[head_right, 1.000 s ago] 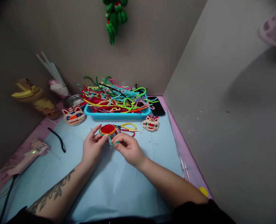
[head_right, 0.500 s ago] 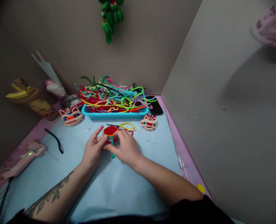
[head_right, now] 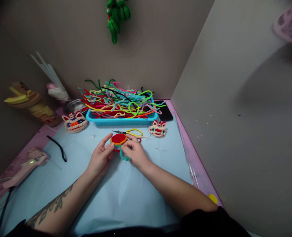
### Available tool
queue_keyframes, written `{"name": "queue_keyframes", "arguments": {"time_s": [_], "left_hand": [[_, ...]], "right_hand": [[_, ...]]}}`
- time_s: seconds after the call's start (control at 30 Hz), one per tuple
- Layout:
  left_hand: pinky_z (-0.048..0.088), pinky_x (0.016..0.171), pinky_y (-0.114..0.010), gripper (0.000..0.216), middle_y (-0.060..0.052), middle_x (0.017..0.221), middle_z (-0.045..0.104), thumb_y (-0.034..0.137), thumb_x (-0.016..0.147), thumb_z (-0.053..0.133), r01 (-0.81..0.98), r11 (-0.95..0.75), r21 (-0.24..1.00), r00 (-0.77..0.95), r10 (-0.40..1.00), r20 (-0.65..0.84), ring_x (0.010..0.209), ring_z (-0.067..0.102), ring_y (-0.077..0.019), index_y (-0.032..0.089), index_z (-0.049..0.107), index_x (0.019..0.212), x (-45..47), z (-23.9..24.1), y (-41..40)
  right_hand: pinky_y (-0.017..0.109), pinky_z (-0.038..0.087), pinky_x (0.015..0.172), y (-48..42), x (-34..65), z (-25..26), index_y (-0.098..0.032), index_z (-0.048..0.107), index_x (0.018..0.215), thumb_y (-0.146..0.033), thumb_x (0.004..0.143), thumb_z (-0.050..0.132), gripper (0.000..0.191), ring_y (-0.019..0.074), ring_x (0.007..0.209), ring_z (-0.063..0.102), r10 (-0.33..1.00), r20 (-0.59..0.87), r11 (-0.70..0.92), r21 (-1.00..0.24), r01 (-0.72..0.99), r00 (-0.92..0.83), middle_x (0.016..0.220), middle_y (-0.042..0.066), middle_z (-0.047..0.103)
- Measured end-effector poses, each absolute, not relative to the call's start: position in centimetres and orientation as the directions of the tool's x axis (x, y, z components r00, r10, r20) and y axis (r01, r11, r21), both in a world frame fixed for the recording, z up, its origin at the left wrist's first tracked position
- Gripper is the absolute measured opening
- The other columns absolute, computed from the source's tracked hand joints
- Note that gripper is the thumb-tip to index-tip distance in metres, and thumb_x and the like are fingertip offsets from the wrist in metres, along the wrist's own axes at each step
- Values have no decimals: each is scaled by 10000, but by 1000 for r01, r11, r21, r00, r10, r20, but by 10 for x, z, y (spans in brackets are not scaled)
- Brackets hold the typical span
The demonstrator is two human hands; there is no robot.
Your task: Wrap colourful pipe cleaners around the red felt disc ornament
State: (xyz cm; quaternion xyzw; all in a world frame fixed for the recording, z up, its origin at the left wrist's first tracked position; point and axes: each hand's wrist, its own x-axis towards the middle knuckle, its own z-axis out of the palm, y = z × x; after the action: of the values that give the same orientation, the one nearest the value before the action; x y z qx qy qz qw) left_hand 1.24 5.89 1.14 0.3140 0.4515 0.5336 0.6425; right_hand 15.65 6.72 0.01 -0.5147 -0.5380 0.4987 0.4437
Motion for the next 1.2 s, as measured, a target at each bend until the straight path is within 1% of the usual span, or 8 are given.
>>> {"name": "queue_keyframes", "arguments": {"time_s": [0.2, 0.47, 0.6, 0.7, 0.83, 0.93, 1.1, 1.2], "left_hand": [[213, 445, -181, 604, 88, 499, 421, 341, 708, 738, -355, 237, 904, 54, 971, -233, 438, 322, -42, 150, 527, 1241, 11, 10, 58], [354, 491, -207, 616, 14, 639, 593, 403, 718, 709, -197, 201, 960, 107, 977, -182, 520, 532, -101, 148, 526, 1248, 10, 12, 57], [408, 522, -239, 555, -6, 671, 622, 470, 783, 612, 22, 133, 991, -46, 990, -132, 486, 521, -101, 137, 556, 1223, 0, 18, 62], [457, 626, -247, 486, -32, 760, 641, 475, 784, 606, 141, 24, 990, -139, 990, -4, 658, 583, -133, 154, 612, 1149, -12, 20, 69], [480, 826, -323, 588, -106, 1164, 630, 478, 727, 678, -29, 79, 996, 264, 962, -69, 1041, 589, -238, 221, 572, 1245, -18, 20, 74], [441, 917, -370, 544, -102, 1225, 611, 431, 717, 708, -14, 150, 989, 488, 864, -124, 1109, 559, -274, 220, 612, 1209, -16, 20, 73], [447, 875, -356, 498, -98, 1124, 642, 393, 725, 711, -65, 146, 987, 332, 936, -116, 1001, 590, -245, 188, 611, 1168, -14, 13, 72], [454, 823, -316, 508, -79, 1070, 637, 394, 736, 703, -156, 86, 984, 161, 985, -61, 932, 594, -205, 191, 558, 1179, -12, 6, 71]], "right_hand": [[315, 315, 1015, 67, 159, -2, -192, 559, 576, -280, 766, 560, 209, 200, 1170, 462, 993, -39, -38, -999, 8, -110, 1163, 35, 517], [323, 293, 1044, 65, 157, 0, -203, 577, 637, -297, 770, 563, 163, 213, 1264, 386, 992, -54, -60, -997, -56, -114, 1247, 50, 462], [389, 251, 1083, 71, 166, 2, -197, 555, 647, -304, 789, 546, 178, 227, 1280, 372, 991, 14, 20, -999, 42, -129, 1271, 76, 461], [415, 262, 1078, 75, 174, 5, -190, 560, 650, -298, 791, 569, 178, 236, 1292, 373, 942, 63, 108, -987, 118, -330, 1306, 90, 453], [442, 186, 1116, 76, 179, 8, -194, 589, 666, -310, 788, 592, 168, 249, 1369, 262, 852, 99, 215, -962, 171, -515, 1403, 58, 403], [463, 132, 1129, 75, 180, 8, -200, 609, 679, -319, 796, 596, 168, 263, 1391, 204, 843, 123, 271, -938, 215, -524, 1421, 42, 393], [427, 263, 1076, 73, 177, 4, -246, 624, 917, -366, 814, 598, 160, 237, 1300, 365, 921, 149, 183, -981, 61, -360, 1363, 56, 440], [338, 430, 865, 74, 172, 1, -264, 579, 1043, -424, 781, 627, 311, 189, 1011, 541, 980, 28, -1, -989, -147, -198, 1094, 41, 577]]}}
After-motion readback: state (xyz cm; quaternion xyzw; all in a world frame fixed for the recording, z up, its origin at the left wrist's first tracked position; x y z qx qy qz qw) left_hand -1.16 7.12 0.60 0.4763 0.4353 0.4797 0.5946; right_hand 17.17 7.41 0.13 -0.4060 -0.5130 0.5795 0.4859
